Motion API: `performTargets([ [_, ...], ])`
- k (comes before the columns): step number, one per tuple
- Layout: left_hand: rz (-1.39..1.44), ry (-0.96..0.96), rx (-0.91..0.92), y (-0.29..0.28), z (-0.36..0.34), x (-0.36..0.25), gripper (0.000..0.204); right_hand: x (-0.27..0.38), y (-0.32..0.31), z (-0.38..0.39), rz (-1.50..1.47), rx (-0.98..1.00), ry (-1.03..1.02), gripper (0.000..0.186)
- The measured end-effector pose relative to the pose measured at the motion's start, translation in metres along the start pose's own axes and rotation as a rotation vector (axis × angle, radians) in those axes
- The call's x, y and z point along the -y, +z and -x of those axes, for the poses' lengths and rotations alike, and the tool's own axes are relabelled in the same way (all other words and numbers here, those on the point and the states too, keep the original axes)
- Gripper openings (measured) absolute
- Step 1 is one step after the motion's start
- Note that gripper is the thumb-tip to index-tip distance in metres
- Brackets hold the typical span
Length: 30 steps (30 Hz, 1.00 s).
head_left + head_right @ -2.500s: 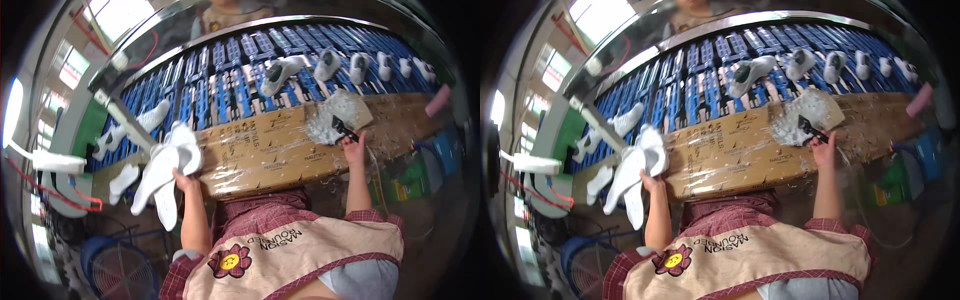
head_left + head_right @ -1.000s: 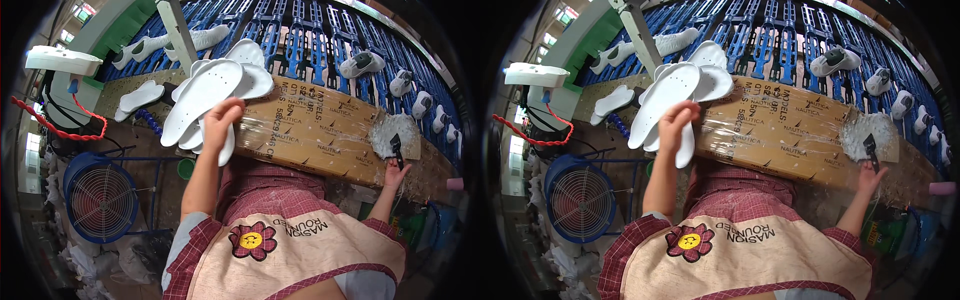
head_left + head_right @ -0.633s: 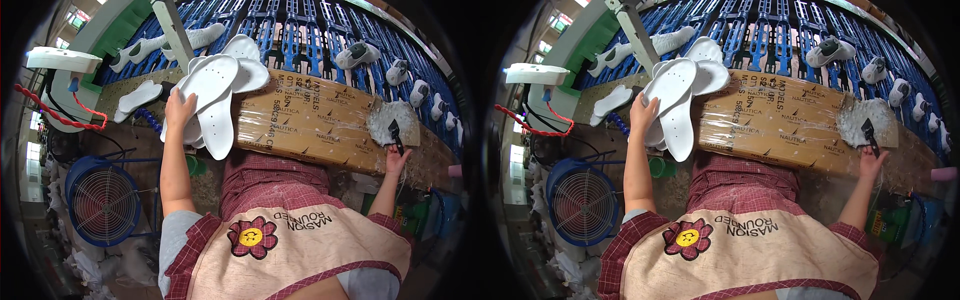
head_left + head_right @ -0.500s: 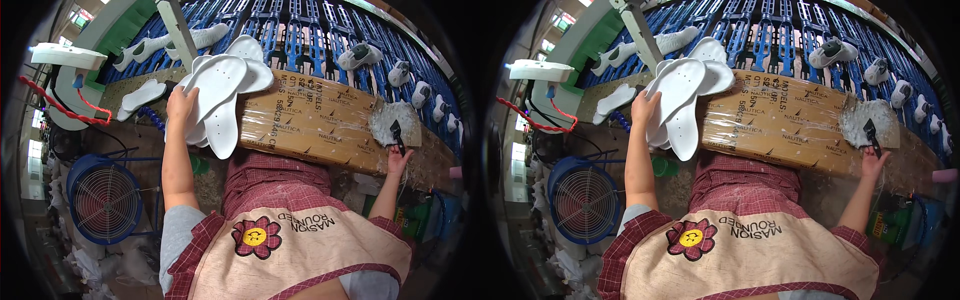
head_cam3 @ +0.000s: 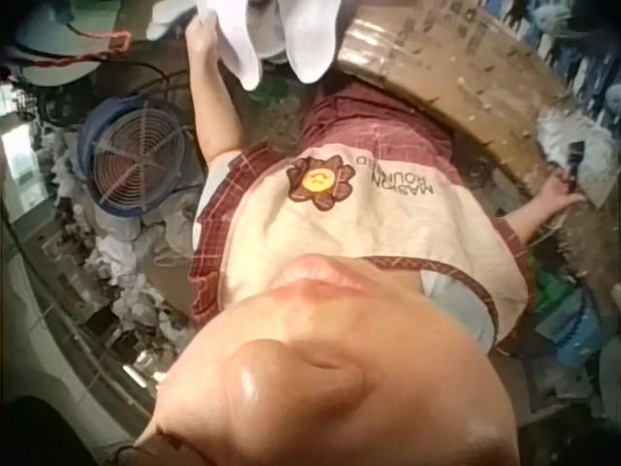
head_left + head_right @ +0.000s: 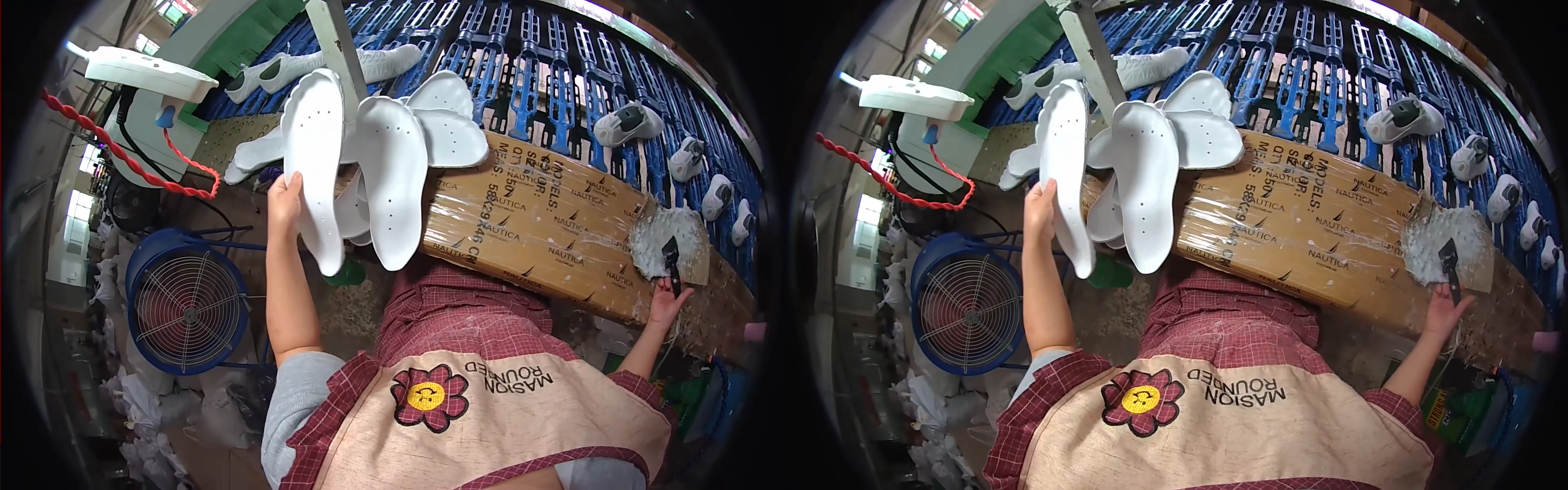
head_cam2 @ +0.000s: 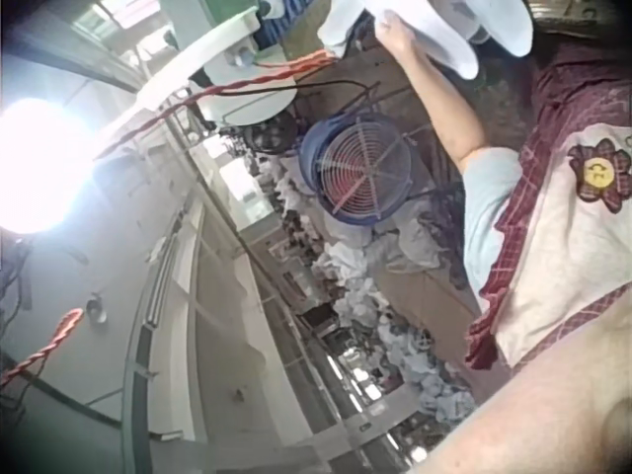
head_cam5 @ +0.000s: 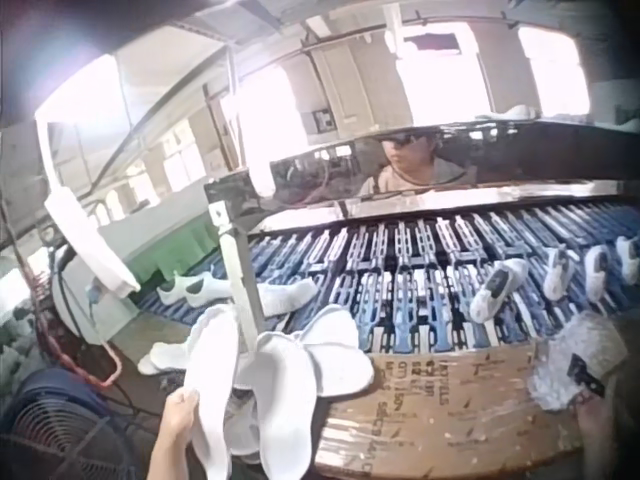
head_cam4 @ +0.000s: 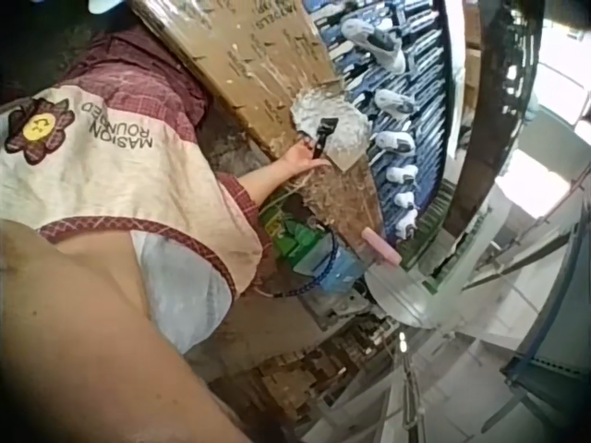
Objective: The person applies adhesive to the inside of shoe insoles using an applicator tool and stacks the insoles on the work table by hand.
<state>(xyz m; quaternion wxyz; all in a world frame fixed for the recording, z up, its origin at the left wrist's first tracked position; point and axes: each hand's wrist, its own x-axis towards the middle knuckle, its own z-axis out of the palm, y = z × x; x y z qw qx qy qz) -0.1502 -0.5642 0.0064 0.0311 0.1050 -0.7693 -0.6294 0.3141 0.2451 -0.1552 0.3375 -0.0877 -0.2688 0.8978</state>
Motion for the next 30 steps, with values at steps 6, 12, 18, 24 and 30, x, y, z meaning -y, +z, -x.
performTargets([
  [6,-0.434,0.201,-0.208,0.022,-0.036,0.103,0.047,-0.006,0.004,-0.016,0.016,-0.029,-0.018,0.048],
  [12,-0.894,0.635,-0.338,0.048,-0.029,0.111,0.054,-0.001,-0.002,-0.018,0.039,-0.055,-0.044,0.048],
  [18,-0.97,0.096,0.19,0.128,0.031,-0.033,0.069,-0.003,-0.009,-0.017,0.046,-0.098,-0.08,0.048],
  [24,-1.436,0.093,0.27,0.169,0.013,-0.027,0.072,-0.002,-0.003,-0.02,0.031,-0.094,-0.097,0.048],
  [30,-1.258,0.354,0.075,0.162,0.011,-0.004,0.077,0.006,-0.005,-0.019,0.007,-0.089,-0.127,0.049],
])
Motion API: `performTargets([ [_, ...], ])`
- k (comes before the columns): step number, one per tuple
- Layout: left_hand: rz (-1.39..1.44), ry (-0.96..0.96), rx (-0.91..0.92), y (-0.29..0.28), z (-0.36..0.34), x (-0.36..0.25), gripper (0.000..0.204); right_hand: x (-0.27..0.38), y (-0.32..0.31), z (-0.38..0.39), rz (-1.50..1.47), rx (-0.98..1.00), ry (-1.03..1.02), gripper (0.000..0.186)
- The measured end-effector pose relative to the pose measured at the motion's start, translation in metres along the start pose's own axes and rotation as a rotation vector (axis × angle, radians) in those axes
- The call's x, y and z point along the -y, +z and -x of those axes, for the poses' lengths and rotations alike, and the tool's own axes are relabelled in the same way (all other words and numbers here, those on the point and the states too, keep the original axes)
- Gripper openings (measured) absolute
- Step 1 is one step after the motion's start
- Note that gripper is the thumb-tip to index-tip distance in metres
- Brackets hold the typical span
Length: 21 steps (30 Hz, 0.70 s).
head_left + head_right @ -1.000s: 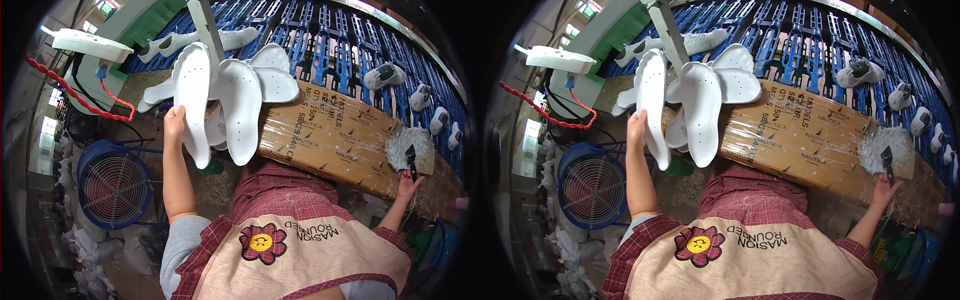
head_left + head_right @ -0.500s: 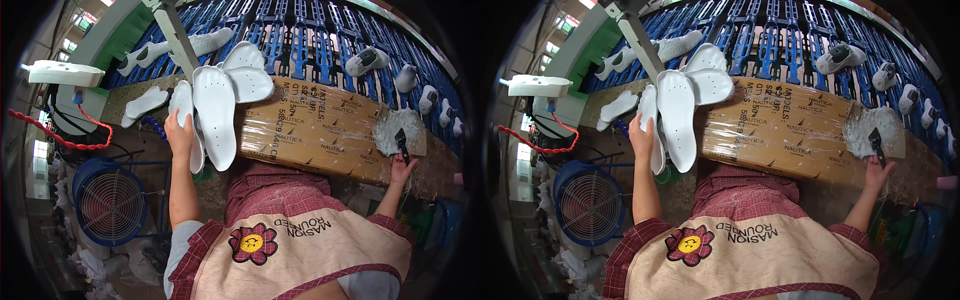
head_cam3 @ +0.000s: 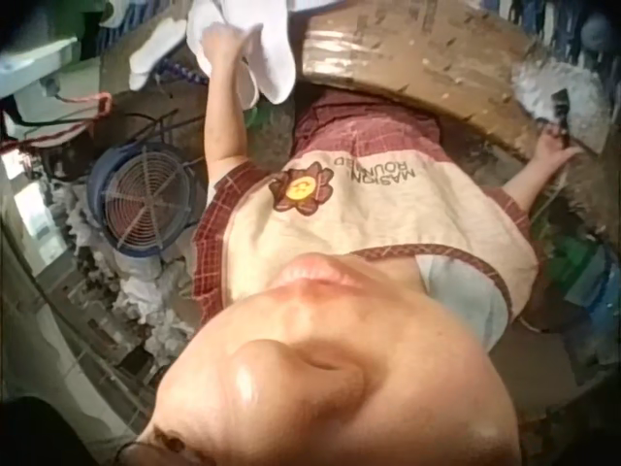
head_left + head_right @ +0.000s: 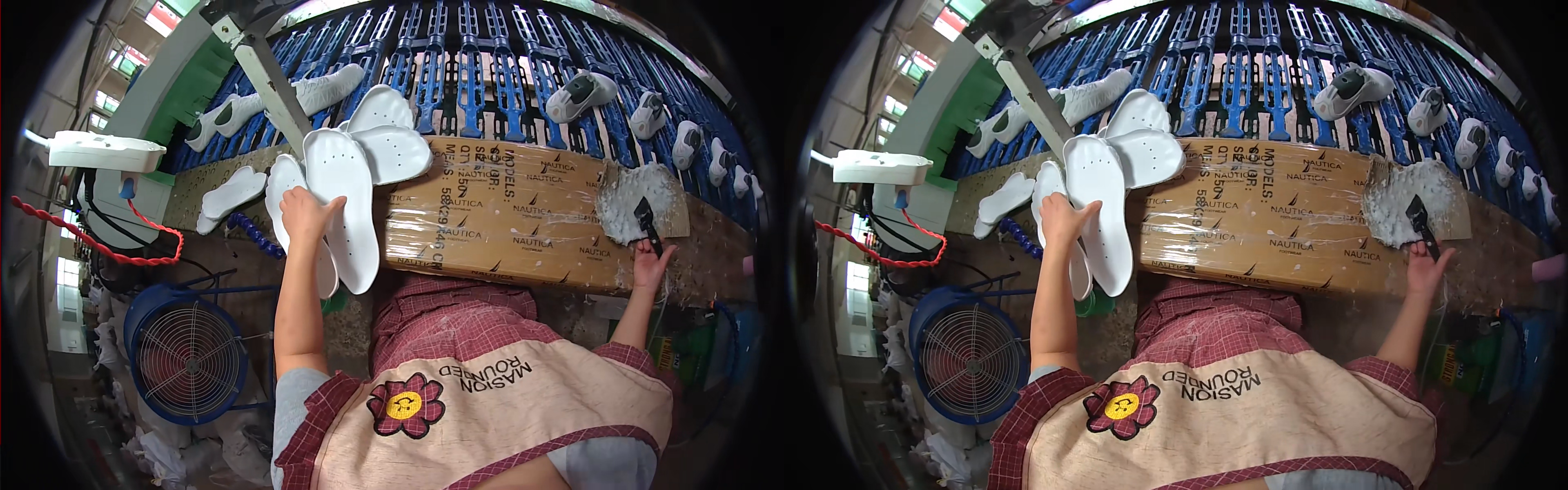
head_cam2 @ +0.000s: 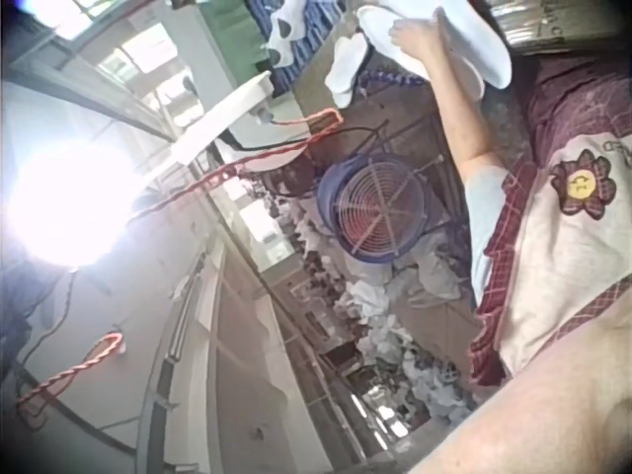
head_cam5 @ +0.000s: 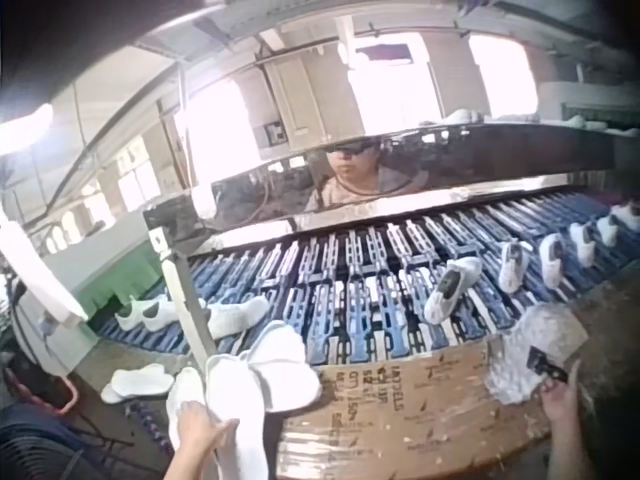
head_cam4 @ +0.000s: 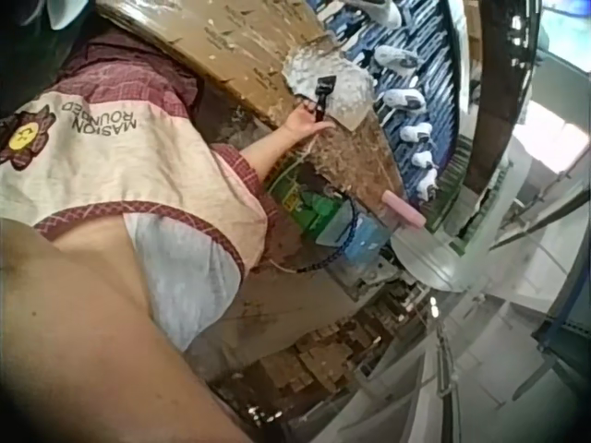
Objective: The person applies adhesive to the inside of shoe insoles using an applicator tool and stacks the insoles on the work table by hand.
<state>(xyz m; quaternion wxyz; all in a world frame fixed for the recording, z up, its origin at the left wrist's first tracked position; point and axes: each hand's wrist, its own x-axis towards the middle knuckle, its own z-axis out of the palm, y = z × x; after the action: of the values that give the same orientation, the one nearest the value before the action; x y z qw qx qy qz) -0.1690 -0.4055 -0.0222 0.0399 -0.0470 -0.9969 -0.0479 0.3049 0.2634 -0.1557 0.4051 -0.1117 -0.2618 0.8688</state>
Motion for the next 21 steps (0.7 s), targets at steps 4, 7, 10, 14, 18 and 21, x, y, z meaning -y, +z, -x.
performTargets([
  [4,0.041,0.133,-0.241,0.013,0.01,0.007,0.076,-0.001,-0.001,0.003,-0.001,0.041,0.015,0.049],
  [7,0.023,0.061,-0.007,0.004,0.004,0.007,0.078,-0.003,0.002,0.009,-0.004,0.079,0.039,0.049],
  [10,0.037,0.03,0.058,0.005,0.004,0.014,0.08,-0.006,0.005,0.012,-0.007,0.106,0.059,0.049],
  [14,0.09,0.027,0.033,0.01,0.007,0.025,0.084,-0.008,0.011,0.009,-0.009,0.128,0.084,0.049],
  [18,0.165,-0.021,0.085,0.002,0.006,0.021,0.087,-0.008,0.009,0.007,0.0,0.124,0.096,0.049],
  [21,0.139,-0.011,0.067,0.008,0.004,0.024,0.087,-0.013,0.01,0.006,0.005,0.112,0.103,0.049],
])
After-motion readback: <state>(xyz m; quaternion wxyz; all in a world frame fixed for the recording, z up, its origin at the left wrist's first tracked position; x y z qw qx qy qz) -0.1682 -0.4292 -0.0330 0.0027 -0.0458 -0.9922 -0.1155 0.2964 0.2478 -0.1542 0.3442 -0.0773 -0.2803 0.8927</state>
